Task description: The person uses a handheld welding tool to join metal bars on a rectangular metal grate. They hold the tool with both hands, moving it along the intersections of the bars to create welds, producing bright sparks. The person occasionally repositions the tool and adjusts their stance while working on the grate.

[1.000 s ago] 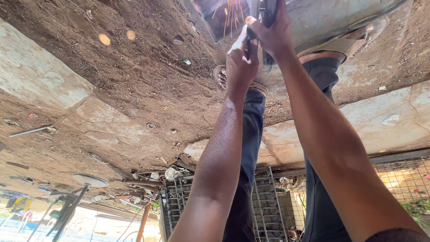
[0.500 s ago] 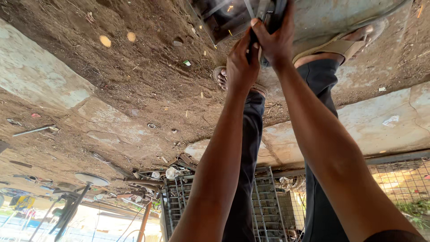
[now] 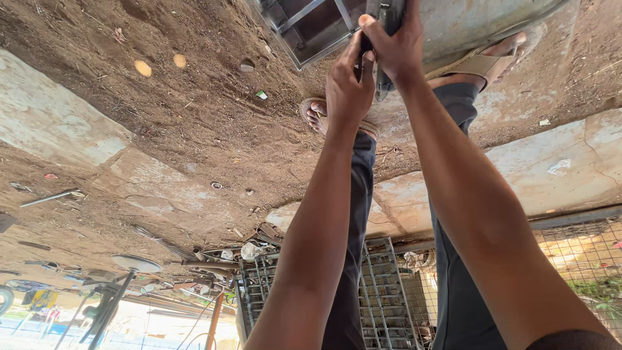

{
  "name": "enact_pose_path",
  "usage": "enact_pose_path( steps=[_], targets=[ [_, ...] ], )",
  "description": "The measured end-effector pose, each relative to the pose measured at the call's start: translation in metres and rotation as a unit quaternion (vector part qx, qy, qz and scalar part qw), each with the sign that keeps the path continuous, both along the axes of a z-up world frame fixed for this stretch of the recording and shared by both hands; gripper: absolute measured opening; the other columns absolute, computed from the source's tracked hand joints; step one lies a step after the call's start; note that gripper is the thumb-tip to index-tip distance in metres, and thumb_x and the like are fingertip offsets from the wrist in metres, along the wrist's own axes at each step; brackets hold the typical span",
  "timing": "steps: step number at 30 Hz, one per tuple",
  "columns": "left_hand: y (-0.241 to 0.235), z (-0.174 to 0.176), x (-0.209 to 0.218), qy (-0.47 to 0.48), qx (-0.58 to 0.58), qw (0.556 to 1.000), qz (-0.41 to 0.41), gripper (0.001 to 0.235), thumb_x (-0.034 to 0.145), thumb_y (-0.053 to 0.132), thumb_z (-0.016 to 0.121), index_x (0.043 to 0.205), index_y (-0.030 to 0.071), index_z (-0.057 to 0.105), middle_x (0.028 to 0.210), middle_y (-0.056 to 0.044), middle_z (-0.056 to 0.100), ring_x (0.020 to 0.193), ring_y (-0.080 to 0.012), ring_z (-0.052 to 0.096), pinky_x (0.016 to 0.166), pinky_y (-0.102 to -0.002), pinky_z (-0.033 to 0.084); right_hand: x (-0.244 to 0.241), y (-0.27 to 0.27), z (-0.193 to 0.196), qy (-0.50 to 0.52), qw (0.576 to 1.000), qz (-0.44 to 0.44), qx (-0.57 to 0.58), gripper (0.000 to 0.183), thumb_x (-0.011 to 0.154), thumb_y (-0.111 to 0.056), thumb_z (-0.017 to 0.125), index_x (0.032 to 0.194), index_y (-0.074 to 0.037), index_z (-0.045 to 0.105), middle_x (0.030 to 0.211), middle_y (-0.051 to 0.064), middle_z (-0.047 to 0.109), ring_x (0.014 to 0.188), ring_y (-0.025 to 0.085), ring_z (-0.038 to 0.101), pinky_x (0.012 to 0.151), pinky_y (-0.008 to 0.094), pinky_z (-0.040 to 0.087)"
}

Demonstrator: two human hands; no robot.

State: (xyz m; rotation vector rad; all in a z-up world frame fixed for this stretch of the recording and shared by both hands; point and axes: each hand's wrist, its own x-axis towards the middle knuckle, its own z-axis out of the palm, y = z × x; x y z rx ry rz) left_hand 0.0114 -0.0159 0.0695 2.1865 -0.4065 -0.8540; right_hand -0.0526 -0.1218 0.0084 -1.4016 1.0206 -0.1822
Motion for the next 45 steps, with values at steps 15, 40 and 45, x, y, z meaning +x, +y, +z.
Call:
enact_pose_path(
  steps=[15,40,45],
  targets=[
    [0.015,-0.02,-0.015,0.004,0.052,0.998,-0.029,0.051,0.108,0.03,0.056,0.144,-0.006,0.055,0.136,-0.023,0.068,0.119,-0.0352,0.073,0.105,-0.046,0.058,-0.006,0.001,-0.004,0.016,0.999,0.024,-0.017,0.048,0.101,-0.018,0.084,0.133,-0.002,0.052,0.105,0.011,0.074,0.091,0.018,0.072,0.083,0.035,0.061],
    [-0.004,0.008,-0.002,0.067,0.04,0.996,0.039,0.05,0.103,0.028,0.06,0.142,-0.003,0.058,0.114,-0.021,0.076,0.094,-0.0257,0.078,0.084,-0.039,0.062,-0.006,-0.006,-0.004,0.029,0.999,0.038,0.001,0.047,0.099,-0.019,0.085,0.129,-0.003,0.052,0.102,0.01,0.073,0.088,0.018,0.072,0.08,0.035,0.061],
    [0.002,-0.01,-0.007,0.075,0.054,0.995,0.029,0.05,0.103,0.026,0.058,0.142,-0.005,0.057,0.125,-0.024,0.072,0.101,-0.0284,0.078,0.086,-0.038,0.063,-0.005,-0.004,-0.01,-0.01,1.0,0.027,0.002,0.044,0.098,-0.011,0.083,0.131,-0.002,0.055,0.11,0.01,0.072,0.095,0.018,0.071,0.084,0.036,0.062]
  ],
)
